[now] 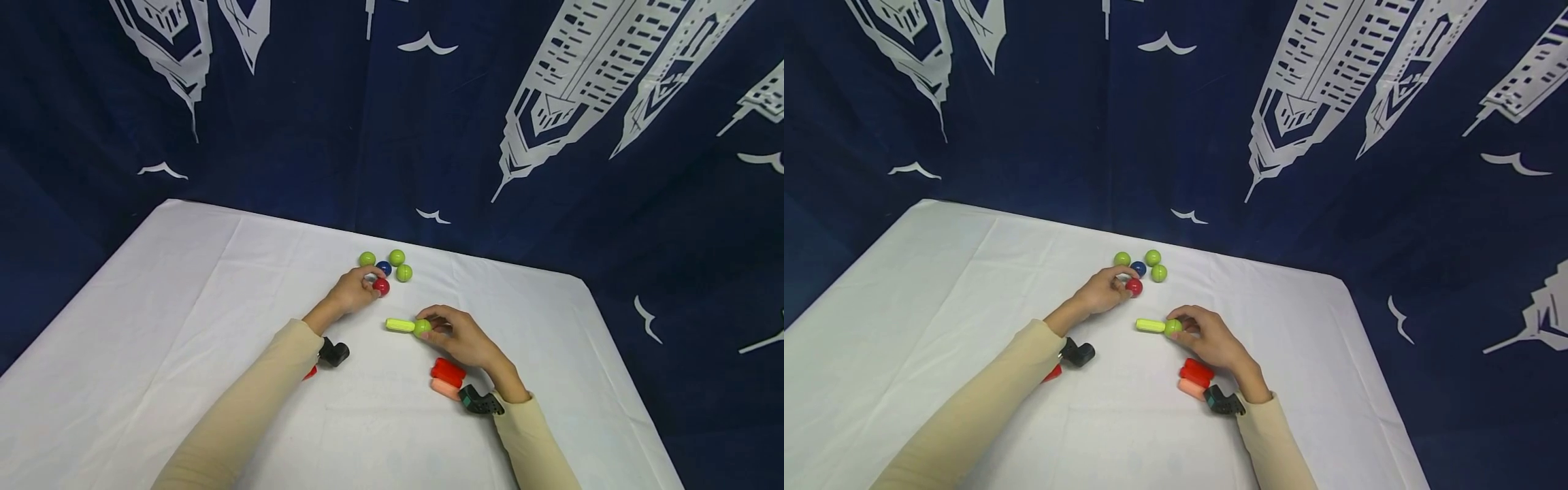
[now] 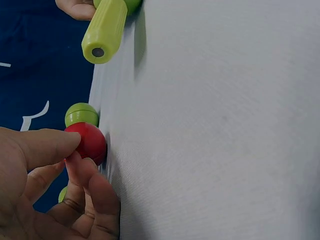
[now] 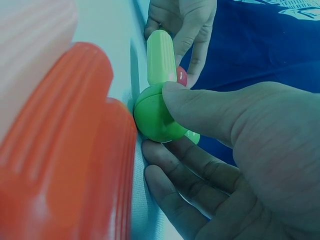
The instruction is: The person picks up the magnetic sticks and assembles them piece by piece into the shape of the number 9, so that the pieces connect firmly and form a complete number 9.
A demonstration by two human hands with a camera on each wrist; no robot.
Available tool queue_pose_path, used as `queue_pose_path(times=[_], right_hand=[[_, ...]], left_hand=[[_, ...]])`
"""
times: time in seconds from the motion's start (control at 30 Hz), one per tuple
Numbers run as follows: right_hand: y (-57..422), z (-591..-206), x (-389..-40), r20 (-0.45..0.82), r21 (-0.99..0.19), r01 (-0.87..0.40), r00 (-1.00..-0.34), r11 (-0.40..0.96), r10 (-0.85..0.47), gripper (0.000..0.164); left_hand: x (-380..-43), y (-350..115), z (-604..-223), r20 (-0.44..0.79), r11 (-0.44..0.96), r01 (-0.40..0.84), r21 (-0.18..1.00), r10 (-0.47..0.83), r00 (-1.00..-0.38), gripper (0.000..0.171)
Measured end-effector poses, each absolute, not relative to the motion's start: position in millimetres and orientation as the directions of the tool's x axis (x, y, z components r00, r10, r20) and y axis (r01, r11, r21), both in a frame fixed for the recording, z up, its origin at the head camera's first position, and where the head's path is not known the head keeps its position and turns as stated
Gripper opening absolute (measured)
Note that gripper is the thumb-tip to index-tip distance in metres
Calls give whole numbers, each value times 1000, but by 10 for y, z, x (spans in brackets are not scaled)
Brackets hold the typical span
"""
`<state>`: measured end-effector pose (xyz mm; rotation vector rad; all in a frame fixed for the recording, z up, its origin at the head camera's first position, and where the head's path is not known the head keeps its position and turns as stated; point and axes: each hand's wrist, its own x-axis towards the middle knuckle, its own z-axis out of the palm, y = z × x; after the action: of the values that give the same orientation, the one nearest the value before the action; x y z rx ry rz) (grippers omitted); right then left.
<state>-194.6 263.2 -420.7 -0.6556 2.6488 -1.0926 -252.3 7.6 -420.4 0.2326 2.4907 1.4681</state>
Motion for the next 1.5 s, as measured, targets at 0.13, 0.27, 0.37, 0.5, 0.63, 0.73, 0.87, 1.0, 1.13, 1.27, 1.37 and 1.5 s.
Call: queue_pose_path(times=[0.13, 0.27, 0.37, 0.5, 0.63, 0.73, 0.87, 1.0, 1.13, 1.27, 1.37, 1.5], right_hand=[[2632, -4195, -1938, -22, -706, -318, -883, 633, -468, 27], [2630, -4187, -1934, -17, -704, -323, -883, 633, -469, 26], [2633, -4180, -1933, -18, -701, -321, -885, 637, -465, 26], [2640, -4183, -1935, -12, -701, -325, -885, 635, -465, 26], [2648, -4201, -1942, 6, -706, -340, -880, 621, -475, 26], [2649, -4212, -1949, 17, -707, -345, -881, 618, -473, 26], [2645, -4225, -1954, 21, -697, -338, -891, 633, -453, 27], [2646, -4234, -1955, 24, -686, -336, -897, 646, -441, 28], [2640, -4237, -1953, 39, -678, -347, -897, 648, -440, 28], [2629, -4245, -1950, 59, -665, -356, -902, 657, -428, 28], [2607, -4243, -1947, 63, -659, -356, -904, 663, -423, 29], [2580, -4232, -1935, 56, -664, -350, -904, 660, -423, 28]], left_hand=[[-2500, 72, -4214, -115, 513, 40, 857, 266, -957, 33], [-2475, 77, -4229, -83, 550, 96, 829, 290, -953, 32], [-2452, 86, -4241, -40, 551, 151, 821, 319, -947, 31], [-2409, 80, -4239, 0, 555, 199, 808, 336, -942, 29], [-2371, 56, -4208, -5, 591, 220, 776, 354, -935, 30], [-2353, 37, -4185, -21, 617, 228, 753, 368, -929, 31], [-2324, 14, -4167, -41, 639, 231, 734, 381, -924, 30], [-2294, -11, -4159, -42, 632, 233, 739, 389, -920, 27], [-2271, -33, -4164, -36, 619, 232, 750, 389, -921, 26], [-2257, -43, -4181, -36, 612, 237, 755, 399, -916, 28], [-2245, -50, -4192, -36, 609, 243, 755, 408, -912, 28], [-2225, -62, -4193, -35, 609, 248, 753, 414, -910, 28]])
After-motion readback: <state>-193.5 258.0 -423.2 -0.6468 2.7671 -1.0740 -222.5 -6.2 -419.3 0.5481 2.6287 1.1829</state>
